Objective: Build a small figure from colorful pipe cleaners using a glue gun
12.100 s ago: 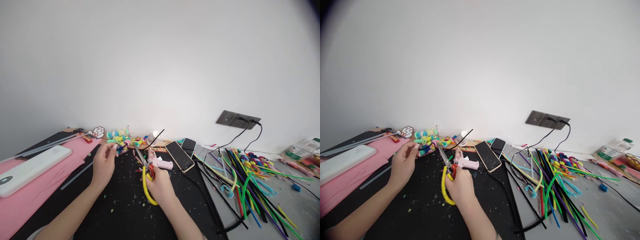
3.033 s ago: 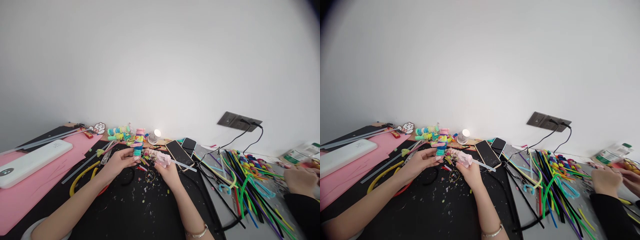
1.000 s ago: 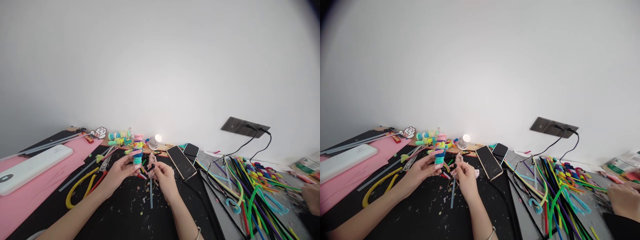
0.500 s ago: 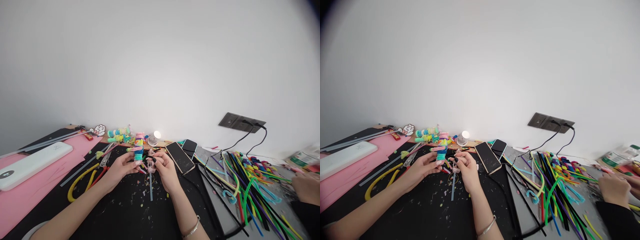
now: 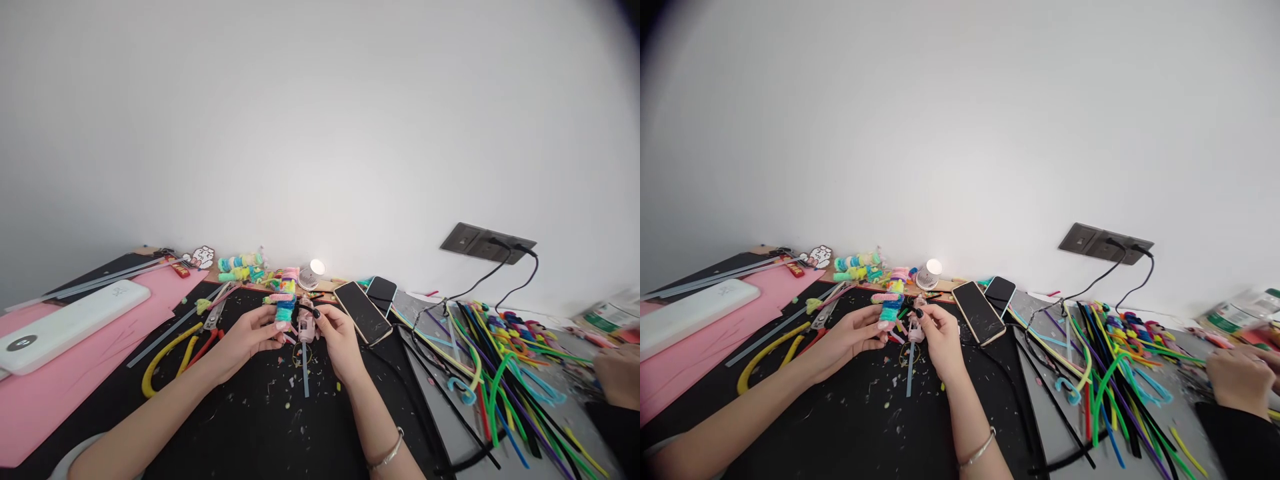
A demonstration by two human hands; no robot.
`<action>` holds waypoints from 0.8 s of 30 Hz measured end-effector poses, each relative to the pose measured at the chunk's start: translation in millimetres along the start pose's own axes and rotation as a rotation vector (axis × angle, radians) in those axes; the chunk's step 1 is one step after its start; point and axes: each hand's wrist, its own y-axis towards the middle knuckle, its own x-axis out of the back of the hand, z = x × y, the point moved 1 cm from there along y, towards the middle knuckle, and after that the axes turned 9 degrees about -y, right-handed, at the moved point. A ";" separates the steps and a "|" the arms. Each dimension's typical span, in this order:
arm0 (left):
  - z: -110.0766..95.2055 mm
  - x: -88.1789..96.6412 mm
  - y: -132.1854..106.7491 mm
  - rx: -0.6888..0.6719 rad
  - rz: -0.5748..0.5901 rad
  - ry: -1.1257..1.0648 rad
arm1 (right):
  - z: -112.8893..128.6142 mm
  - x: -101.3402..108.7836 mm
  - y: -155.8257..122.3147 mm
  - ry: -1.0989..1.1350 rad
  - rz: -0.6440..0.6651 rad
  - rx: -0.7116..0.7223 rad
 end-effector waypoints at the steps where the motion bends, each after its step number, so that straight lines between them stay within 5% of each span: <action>1: 0.0 -0.6 -0.3 0.006 0.006 0.012 | 1.0 -0.2 -0.2 -0.006 0.010 0.008; 24: 3.9 -3.6 -2.3 0.083 0.108 0.094 | 0.8 -18.1 -5.0 0.126 -0.117 -0.088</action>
